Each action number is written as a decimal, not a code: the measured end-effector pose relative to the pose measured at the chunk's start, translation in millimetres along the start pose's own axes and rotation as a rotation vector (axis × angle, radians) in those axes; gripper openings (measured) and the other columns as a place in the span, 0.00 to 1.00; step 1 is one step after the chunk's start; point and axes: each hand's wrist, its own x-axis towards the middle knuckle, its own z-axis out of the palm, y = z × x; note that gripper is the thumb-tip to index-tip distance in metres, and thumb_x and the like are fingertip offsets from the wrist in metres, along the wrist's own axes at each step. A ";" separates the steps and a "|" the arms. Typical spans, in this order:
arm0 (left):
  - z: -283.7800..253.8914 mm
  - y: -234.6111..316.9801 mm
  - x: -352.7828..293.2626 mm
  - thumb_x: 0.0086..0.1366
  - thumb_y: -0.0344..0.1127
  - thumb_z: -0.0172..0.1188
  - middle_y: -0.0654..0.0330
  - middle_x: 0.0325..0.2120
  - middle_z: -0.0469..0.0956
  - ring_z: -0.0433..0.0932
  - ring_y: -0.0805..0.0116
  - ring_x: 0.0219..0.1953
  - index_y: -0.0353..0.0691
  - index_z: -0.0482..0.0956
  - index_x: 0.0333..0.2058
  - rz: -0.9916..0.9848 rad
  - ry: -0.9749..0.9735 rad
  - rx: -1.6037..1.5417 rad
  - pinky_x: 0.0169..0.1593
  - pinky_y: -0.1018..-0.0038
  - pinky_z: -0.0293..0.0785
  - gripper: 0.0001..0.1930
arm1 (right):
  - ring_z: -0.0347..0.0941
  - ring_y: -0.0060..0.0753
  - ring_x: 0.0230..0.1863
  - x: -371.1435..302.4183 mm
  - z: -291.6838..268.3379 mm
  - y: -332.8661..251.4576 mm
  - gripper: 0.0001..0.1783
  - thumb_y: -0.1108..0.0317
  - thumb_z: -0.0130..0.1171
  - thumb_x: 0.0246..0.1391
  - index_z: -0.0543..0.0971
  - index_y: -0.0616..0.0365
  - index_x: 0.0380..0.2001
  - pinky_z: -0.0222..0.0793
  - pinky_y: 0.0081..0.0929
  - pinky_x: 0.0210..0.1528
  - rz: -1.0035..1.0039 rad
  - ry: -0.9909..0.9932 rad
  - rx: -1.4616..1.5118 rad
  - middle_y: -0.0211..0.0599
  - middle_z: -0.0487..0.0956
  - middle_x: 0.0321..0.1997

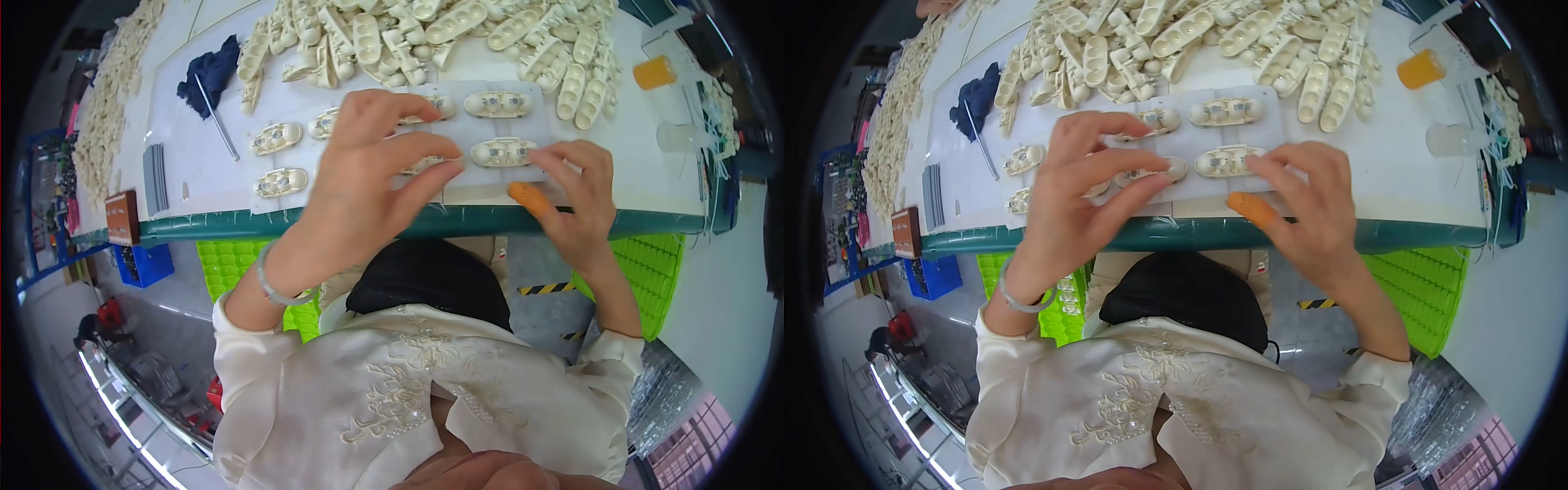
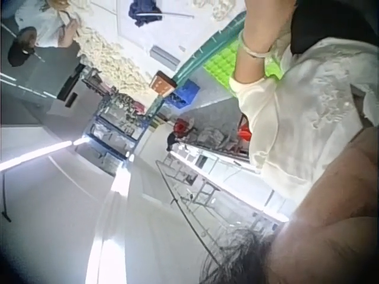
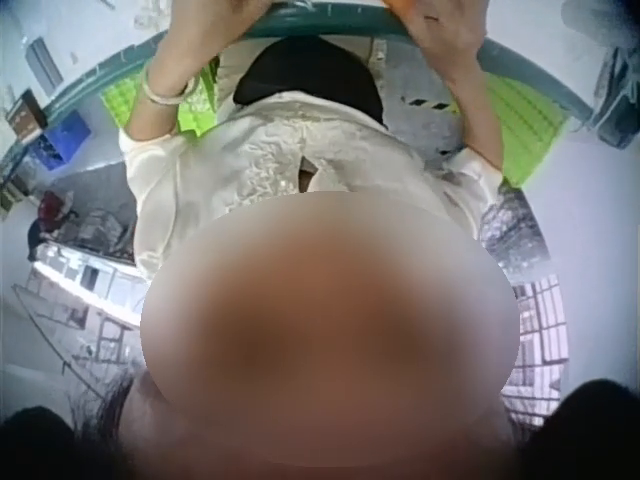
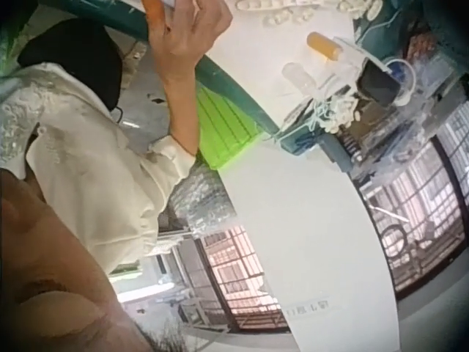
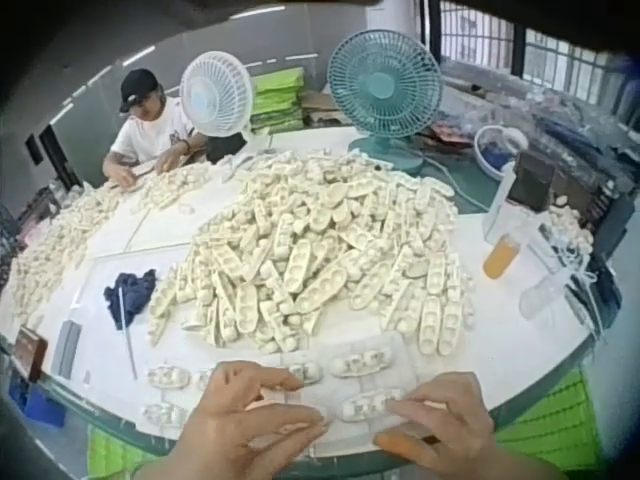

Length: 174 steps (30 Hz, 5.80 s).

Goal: The worker is assembling small white plastic components by placing them into a tray, applying adhesive from a bottle, and using a craft knife for precision work.

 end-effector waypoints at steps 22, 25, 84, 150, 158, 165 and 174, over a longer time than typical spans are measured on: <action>9.2 -1.2 72.1 0.58 0.26 0.63 0.66 0.25 0.79 0.73 0.84 0.26 0.34 0.82 0.33 -0.461 -0.753 -0.273 0.29 0.86 0.70 0.04 | 0.70 0.34 0.38 -26.1 41.8 -25.0 0.18 0.71 0.67 0.38 0.79 0.60 0.38 0.63 0.32 0.40 0.024 0.250 -0.098 0.34 0.74 0.40; 9.6 -4.3 75.0 0.58 0.26 0.63 0.66 0.24 0.78 0.73 0.84 0.26 0.34 0.81 0.34 -0.439 -0.788 -0.291 0.29 0.86 0.71 0.05 | 0.70 0.34 0.38 -24.7 44.9 -27.1 0.17 0.72 0.66 0.39 0.79 0.61 0.37 0.64 0.32 0.39 0.017 0.280 -0.120 0.34 0.74 0.39; 13.2 -7.4 94.1 0.57 0.27 0.63 0.61 0.25 0.80 0.79 0.77 0.26 0.31 0.81 0.33 -0.456 -0.973 -0.321 0.32 0.83 0.76 0.06 | 0.70 0.39 0.36 -20.4 68.1 -50.2 0.20 0.80 0.66 0.35 0.78 0.64 0.37 0.64 0.33 0.40 0.265 0.464 -0.009 0.38 0.74 0.37; 16.3 22.5 75.8 0.59 0.27 0.61 0.59 0.25 0.79 0.78 0.78 0.26 0.26 0.79 0.32 -0.612 -0.746 -0.171 0.32 0.84 0.77 0.07 | 0.71 0.35 0.37 -26.3 57.5 -31.2 0.20 0.78 0.66 0.40 0.78 0.65 0.41 0.67 0.30 0.37 0.122 0.413 -0.009 0.38 0.74 0.40; 16.7 18.3 78.3 0.59 0.26 0.61 0.59 0.24 0.79 0.78 0.78 0.26 0.26 0.79 0.32 -0.608 -0.776 -0.199 0.33 0.85 0.77 0.07 | 0.71 0.36 0.37 -26.9 57.1 -30.9 0.20 0.78 0.66 0.39 0.79 0.64 0.41 0.67 0.31 0.38 0.131 0.398 -0.015 0.37 0.74 0.40; 15.6 18.1 76.8 0.58 0.27 0.62 0.59 0.24 0.79 0.78 0.79 0.26 0.26 0.79 0.32 -0.623 -0.767 -0.208 0.32 0.84 0.77 0.07 | 0.71 0.36 0.39 -29.0 56.4 -31.4 0.19 0.75 0.61 0.41 0.79 0.63 0.42 0.67 0.32 0.40 0.113 0.330 -0.078 0.37 0.73 0.41; 16.5 16.3 76.5 0.58 0.26 0.62 0.59 0.24 0.79 0.78 0.77 0.25 0.26 0.79 0.32 -0.613 -0.757 -0.174 0.32 0.84 0.77 0.07 | 0.71 0.36 0.39 -28.5 55.8 -25.4 0.19 0.75 0.60 0.40 0.79 0.64 0.41 0.68 0.31 0.39 0.027 0.297 -0.171 0.38 0.72 0.42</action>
